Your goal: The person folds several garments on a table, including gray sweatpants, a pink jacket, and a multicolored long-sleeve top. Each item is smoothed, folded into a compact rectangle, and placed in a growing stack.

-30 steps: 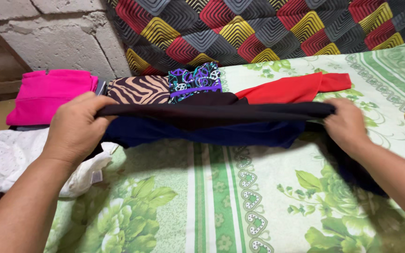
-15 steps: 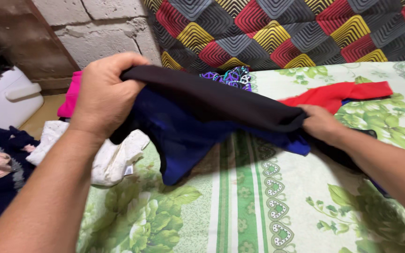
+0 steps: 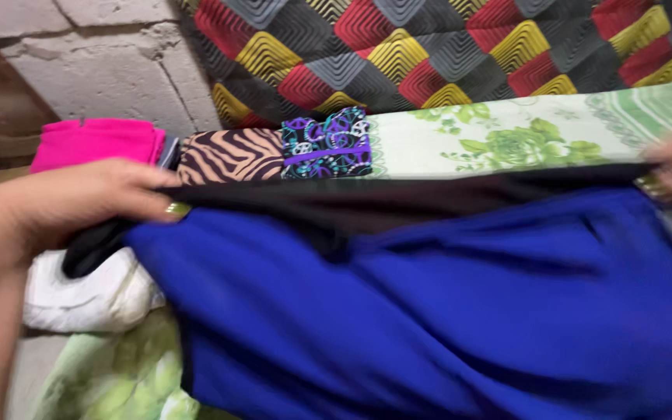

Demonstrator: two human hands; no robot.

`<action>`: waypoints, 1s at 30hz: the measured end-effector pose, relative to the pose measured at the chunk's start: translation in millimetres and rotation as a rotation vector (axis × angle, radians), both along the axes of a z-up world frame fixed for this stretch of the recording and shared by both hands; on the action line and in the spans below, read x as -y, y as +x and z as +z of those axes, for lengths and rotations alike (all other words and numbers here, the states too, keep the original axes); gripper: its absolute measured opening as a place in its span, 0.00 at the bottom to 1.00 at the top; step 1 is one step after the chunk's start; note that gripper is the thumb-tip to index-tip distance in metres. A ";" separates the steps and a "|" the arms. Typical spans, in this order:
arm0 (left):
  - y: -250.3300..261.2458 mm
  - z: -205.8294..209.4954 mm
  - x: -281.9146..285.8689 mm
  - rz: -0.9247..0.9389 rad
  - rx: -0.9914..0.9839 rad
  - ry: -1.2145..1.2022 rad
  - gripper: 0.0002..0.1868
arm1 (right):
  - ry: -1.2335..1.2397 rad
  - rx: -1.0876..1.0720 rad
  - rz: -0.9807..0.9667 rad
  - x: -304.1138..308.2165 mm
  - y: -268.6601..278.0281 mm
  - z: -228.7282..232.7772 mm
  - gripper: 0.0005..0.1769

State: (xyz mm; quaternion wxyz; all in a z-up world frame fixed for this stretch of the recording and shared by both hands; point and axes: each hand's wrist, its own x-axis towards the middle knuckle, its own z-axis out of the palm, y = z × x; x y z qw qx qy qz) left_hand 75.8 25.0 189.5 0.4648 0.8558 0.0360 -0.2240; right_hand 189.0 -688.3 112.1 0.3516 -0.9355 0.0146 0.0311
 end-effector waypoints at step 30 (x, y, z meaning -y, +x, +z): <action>159.0 -204.7 41.3 0.320 0.369 0.675 0.14 | 0.182 -0.354 -0.329 -86.7 140.3 -138.0 0.17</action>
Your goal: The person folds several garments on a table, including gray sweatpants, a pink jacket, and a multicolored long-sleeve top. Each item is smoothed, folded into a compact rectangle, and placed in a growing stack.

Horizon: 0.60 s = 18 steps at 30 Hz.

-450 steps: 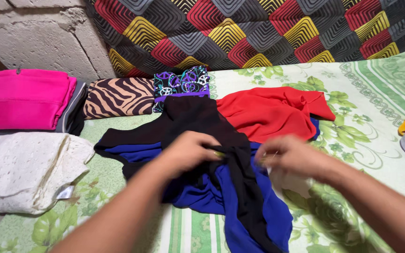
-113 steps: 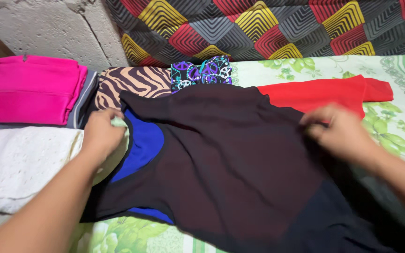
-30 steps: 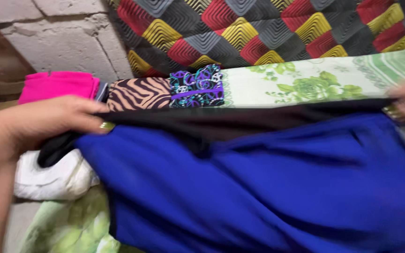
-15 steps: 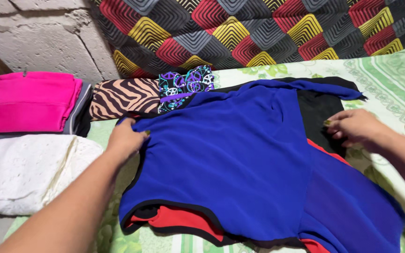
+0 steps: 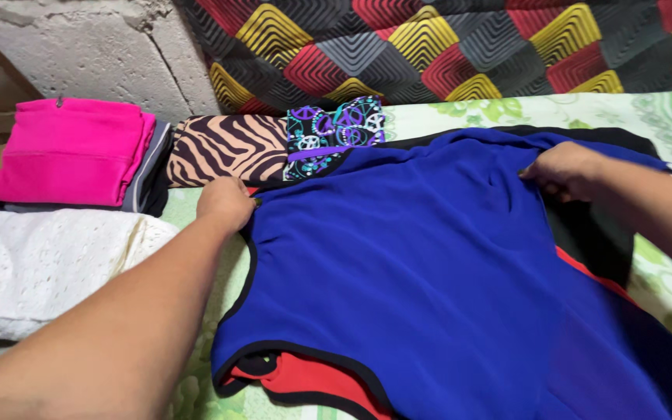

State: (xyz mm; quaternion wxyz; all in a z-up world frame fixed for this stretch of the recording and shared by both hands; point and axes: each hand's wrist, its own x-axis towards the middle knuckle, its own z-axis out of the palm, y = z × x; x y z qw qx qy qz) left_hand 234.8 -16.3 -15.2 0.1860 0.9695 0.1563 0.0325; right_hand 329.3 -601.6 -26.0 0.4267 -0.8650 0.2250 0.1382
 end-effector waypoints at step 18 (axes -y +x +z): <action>-125.8 11.4 -9.9 -0.227 -0.503 -0.504 0.31 | 0.098 -0.141 0.286 112.3 -227.0 11.2 0.22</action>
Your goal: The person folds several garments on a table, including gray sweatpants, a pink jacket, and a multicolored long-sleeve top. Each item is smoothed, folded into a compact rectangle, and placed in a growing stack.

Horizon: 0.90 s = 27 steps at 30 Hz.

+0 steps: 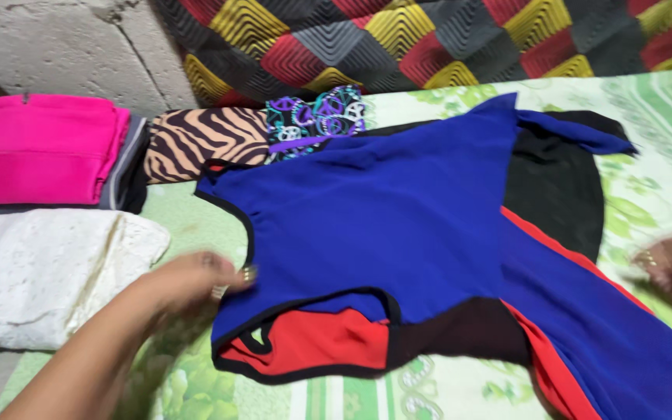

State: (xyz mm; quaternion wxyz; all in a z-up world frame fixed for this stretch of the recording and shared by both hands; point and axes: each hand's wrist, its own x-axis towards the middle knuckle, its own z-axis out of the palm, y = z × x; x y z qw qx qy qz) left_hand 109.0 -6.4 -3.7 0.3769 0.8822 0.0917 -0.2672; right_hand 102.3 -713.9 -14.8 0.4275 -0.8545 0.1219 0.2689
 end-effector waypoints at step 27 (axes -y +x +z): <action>-106.2 20.8 41.9 0.014 1.049 0.271 0.28 | 0.325 0.156 -0.429 -9.0 -98.4 -46.6 0.18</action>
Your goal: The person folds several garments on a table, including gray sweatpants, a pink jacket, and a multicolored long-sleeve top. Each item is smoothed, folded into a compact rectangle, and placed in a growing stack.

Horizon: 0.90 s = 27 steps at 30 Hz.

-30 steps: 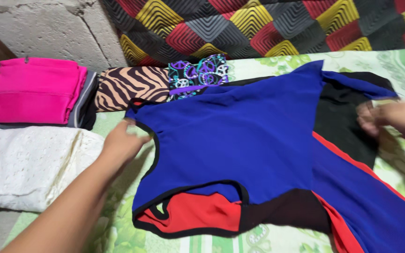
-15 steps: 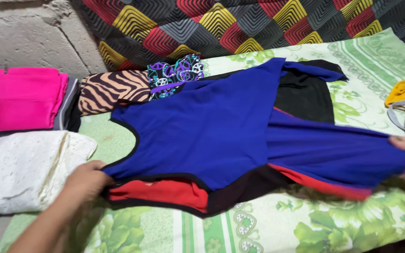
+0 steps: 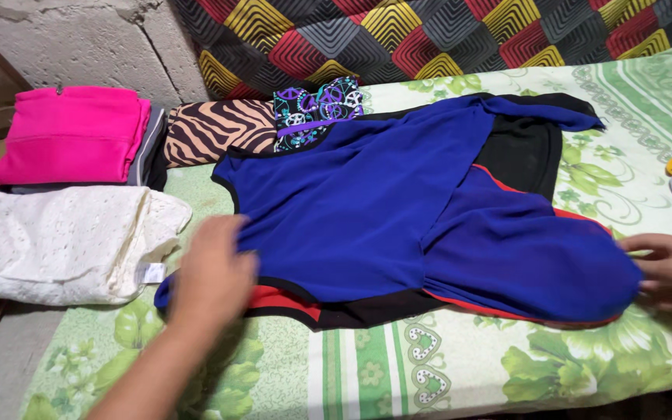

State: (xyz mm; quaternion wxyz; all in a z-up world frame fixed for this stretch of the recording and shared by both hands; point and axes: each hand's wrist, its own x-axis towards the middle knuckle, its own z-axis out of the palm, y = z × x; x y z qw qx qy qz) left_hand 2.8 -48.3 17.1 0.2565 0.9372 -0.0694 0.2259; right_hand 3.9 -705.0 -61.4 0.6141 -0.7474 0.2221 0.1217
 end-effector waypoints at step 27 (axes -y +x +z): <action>-12.3 -14.5 82.7 -0.059 -0.387 0.374 0.36 | 0.254 0.167 -0.262 37.2 6.4 40.9 0.14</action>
